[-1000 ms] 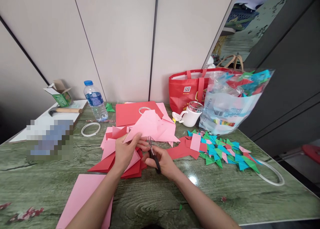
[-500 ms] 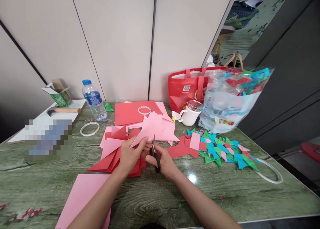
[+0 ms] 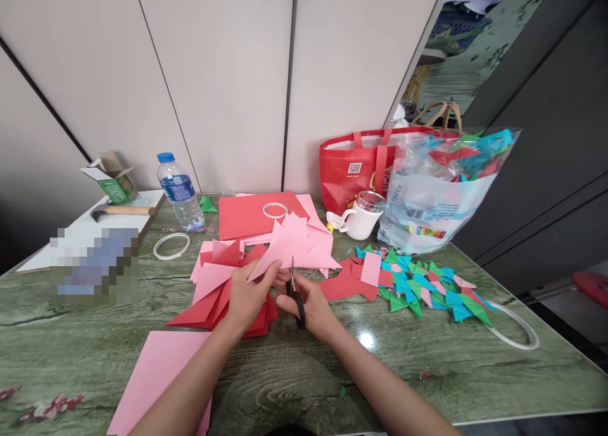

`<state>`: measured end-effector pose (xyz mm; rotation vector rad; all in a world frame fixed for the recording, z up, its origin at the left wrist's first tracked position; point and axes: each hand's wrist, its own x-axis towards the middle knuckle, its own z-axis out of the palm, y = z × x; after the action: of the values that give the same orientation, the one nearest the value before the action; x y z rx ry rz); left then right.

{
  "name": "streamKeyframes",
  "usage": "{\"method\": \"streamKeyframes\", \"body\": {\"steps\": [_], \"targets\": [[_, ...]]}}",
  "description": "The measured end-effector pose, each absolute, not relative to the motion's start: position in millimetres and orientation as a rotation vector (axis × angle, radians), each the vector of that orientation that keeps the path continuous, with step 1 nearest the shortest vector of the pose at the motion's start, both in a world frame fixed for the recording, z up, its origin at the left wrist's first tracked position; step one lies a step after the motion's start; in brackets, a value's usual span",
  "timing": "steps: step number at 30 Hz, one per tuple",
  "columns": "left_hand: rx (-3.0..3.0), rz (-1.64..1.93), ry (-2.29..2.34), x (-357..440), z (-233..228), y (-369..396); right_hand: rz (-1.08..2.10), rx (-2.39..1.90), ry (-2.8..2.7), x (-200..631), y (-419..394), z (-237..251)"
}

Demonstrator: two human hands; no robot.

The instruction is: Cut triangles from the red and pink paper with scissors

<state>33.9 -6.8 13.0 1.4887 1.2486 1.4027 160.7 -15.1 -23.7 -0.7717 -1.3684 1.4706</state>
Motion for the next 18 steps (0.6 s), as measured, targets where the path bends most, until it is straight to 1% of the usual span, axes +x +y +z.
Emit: {"method": "streamKeyframes", "body": {"steps": [6,18], "targets": [[1.545,1.504,1.288,34.2,13.6,-5.7,1.494,-0.822,-1.379,161.2,-15.7,-18.5],[1.638,1.500,1.379,31.1,7.5,-4.0,1.503,-0.781,-1.430,163.1,-17.6,-13.5]]}}
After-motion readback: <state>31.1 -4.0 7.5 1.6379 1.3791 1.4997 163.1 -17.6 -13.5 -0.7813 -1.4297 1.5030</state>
